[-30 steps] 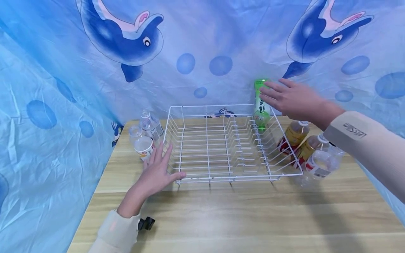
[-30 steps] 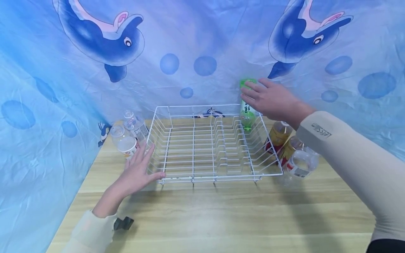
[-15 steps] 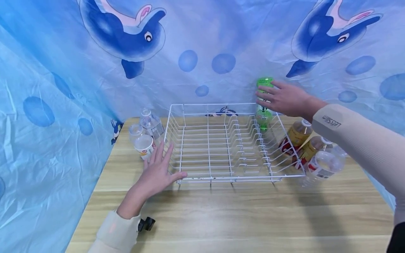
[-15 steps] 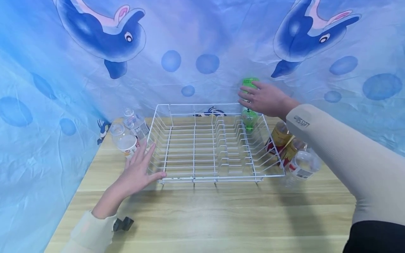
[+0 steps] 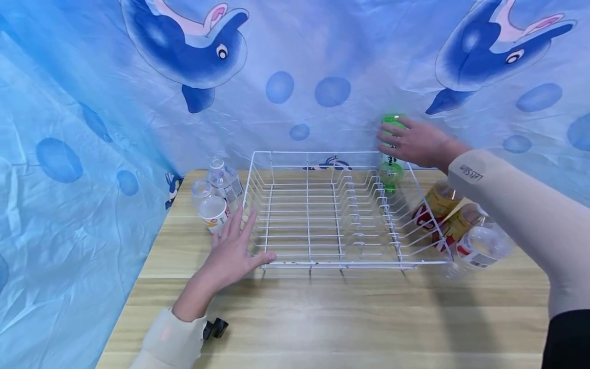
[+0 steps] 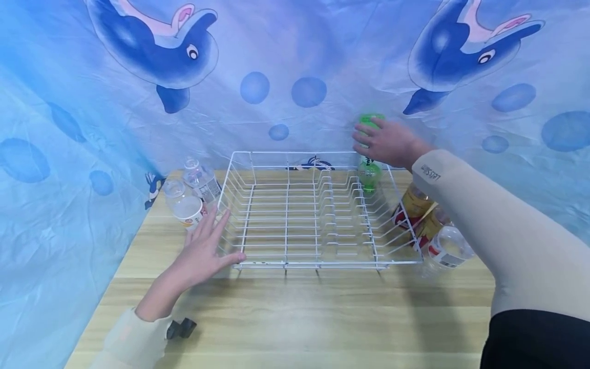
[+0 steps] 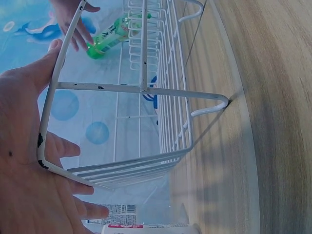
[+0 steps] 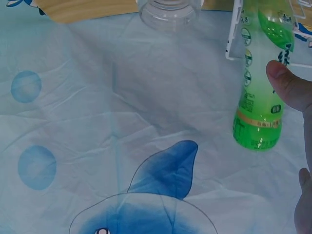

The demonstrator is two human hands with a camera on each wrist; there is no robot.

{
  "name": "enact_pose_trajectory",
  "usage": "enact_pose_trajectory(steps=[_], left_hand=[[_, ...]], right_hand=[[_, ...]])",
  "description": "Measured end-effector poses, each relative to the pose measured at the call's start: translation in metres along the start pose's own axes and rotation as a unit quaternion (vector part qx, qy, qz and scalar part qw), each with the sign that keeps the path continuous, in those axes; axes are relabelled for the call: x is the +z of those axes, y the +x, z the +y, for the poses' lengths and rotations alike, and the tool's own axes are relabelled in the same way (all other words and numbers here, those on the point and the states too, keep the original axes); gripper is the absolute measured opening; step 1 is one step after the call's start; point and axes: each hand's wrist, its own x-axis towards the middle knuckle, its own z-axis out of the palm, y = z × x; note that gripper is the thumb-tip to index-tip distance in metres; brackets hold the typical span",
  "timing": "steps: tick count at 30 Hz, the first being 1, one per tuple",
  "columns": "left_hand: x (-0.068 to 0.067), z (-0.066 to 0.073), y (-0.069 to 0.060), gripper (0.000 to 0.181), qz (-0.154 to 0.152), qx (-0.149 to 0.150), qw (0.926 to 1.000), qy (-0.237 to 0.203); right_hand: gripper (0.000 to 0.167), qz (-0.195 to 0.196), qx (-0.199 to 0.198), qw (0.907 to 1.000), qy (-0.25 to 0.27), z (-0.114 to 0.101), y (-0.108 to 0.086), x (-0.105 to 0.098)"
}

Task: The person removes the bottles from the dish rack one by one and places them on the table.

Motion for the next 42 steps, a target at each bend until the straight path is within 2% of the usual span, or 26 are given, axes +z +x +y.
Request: enact_pose_trajectory(steps=[8, 18, 35, 42], left_hand=[[0.000, 0.002, -0.001, 0.117, 0.013, 0.006, 0.9999, 0.001], [0.003, 0.004, -0.003, 0.115, 0.023, 0.000, 0.9997, 0.002], [0.006, 0.002, -0.005, 0.115, 0.031, -0.002, 0.9995, 0.010], [0.006, 0.002, -0.004, 0.114, 0.026, -0.008, 0.9996, 0.009]], right_hand=[[0.088, 0.000, -0.007, 1.0000, -0.007, -0.005, 0.008, 0.013], [0.089, -0.027, -0.022, 0.9988, -0.033, -0.011, 0.017, 0.029], [0.078, -0.029, 0.006, 0.9993, -0.023, -0.027, 0.031, 0.047], [0.083, -0.027, 0.019, 0.9988, -0.038, -0.026, 0.034, 0.057]])
